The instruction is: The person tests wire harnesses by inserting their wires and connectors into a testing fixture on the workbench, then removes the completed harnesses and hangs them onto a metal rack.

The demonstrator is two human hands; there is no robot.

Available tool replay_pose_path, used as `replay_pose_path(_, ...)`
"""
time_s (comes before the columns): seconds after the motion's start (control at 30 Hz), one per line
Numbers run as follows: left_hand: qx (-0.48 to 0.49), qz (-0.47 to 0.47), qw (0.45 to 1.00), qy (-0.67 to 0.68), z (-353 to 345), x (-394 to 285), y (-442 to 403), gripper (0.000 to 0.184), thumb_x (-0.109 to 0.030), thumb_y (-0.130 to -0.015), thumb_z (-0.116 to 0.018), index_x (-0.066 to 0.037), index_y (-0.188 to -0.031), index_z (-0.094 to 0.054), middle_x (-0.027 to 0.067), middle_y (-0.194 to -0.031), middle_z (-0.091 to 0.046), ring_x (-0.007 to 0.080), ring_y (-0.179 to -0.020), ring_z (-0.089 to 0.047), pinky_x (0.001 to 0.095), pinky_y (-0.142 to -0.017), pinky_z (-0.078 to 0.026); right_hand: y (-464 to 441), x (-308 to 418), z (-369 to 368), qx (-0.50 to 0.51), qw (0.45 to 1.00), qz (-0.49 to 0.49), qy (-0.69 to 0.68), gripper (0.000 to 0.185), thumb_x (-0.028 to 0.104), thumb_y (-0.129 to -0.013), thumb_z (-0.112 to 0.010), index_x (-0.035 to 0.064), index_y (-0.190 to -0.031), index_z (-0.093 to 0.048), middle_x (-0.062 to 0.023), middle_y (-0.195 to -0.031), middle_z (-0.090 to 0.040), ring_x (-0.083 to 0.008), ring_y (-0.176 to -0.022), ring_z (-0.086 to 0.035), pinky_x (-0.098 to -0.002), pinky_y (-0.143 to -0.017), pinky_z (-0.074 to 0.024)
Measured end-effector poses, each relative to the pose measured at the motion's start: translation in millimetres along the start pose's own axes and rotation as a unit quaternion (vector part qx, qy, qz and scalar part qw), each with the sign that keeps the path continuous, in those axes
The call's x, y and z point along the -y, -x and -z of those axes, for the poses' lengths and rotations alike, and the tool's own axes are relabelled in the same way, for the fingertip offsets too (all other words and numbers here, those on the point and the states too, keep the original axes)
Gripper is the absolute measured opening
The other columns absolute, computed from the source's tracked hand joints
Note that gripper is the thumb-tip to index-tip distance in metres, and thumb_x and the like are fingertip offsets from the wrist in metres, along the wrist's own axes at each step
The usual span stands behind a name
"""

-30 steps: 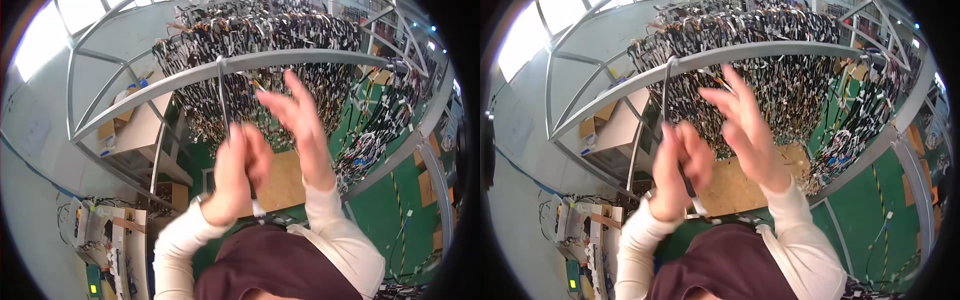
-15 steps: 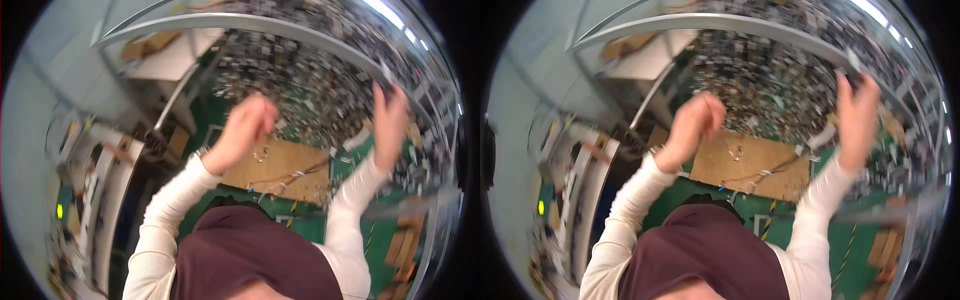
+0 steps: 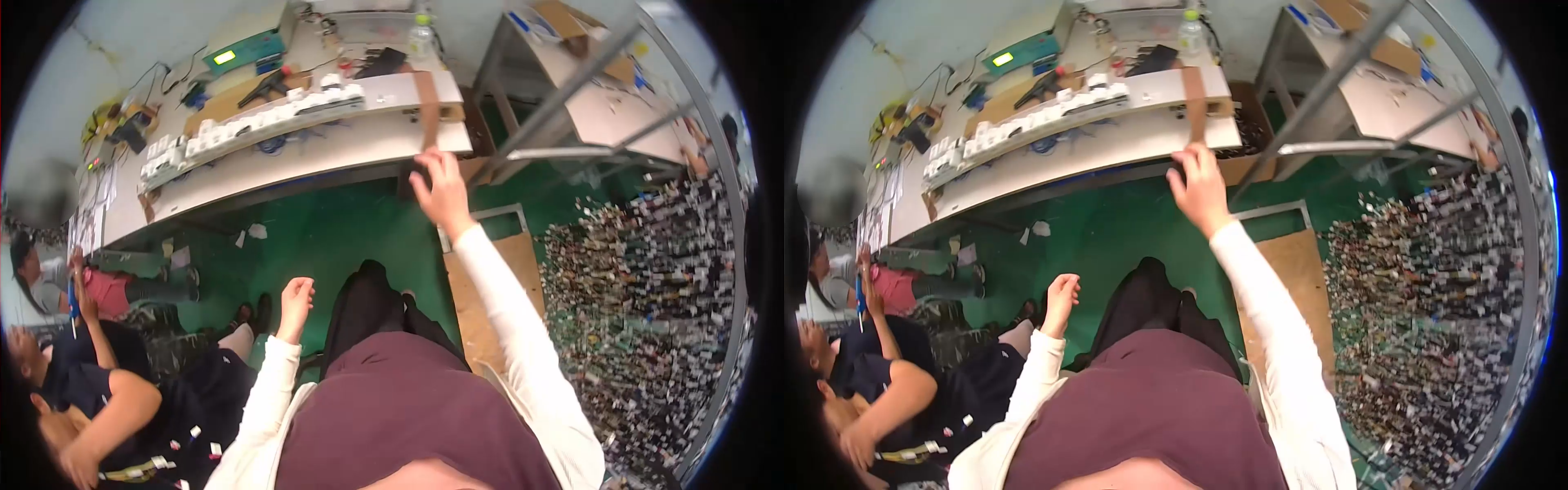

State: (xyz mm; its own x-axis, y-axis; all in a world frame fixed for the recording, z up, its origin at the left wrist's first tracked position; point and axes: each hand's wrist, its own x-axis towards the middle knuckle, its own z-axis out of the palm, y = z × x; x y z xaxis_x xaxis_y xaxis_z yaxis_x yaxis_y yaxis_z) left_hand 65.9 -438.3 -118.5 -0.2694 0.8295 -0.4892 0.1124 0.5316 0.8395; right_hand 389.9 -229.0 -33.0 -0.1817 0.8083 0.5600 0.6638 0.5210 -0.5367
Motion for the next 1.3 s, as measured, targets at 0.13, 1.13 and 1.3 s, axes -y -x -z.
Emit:
replay_pose_path(0.13,-0.085,-0.013,0.993,0.081,17.3,18.7,-12.3,0.013,-0.019,-0.098,-0.060,-0.008,-0.100,-0.065,-0.0004,-0.077,-0.063,0.0066,-0.062,-0.054,0.0226,-0.054,-0.047,-96.1,-85.5,-102.7,0.086,0.974,-0.047,0.203,0.043,0.008,-0.078,-0.070,0.0008,-0.119,-0.061,-0.0222,-0.120,-0.060,-0.0387,-0.117,-0.054,-0.0466,-0.102,-0.0446)
replay_pose_path(1.13,-0.915,-0.115,0.260,-0.285,226.2,-309.4,-18.6,0.065,-0.027,-0.081,-0.083,0.002,-0.126,-0.047,0.0190,-0.115,-0.053,0.0334,-0.102,-0.054,0.0437,-0.091,-0.045,-318.0,370.0,-235.6,0.330,0.550,0.312,-0.701,0.067,0.021,-0.090,-0.071,-0.0033,-0.144,-0.039,-0.0234,-0.148,-0.042,-0.0359,-0.136,-0.045,-0.0413,-0.112,-0.0353)
replay_pose_path(1.3,-0.893,0.025,0.342,-0.291,258.8,-283.6,9.6,0.036,-0.021,-0.082,-0.077,-0.002,-0.106,-0.059,0.0144,-0.101,-0.060,0.0360,-0.100,-0.057,0.0450,-0.086,-0.047,-361.0,409.2,-206.4,0.336,0.497,0.310,-0.738,0.064,0.021,-0.090,-0.071,-0.0004,-0.143,-0.042,-0.0206,-0.140,-0.049,-0.0326,-0.117,-0.059,-0.0404,-0.101,-0.0458)
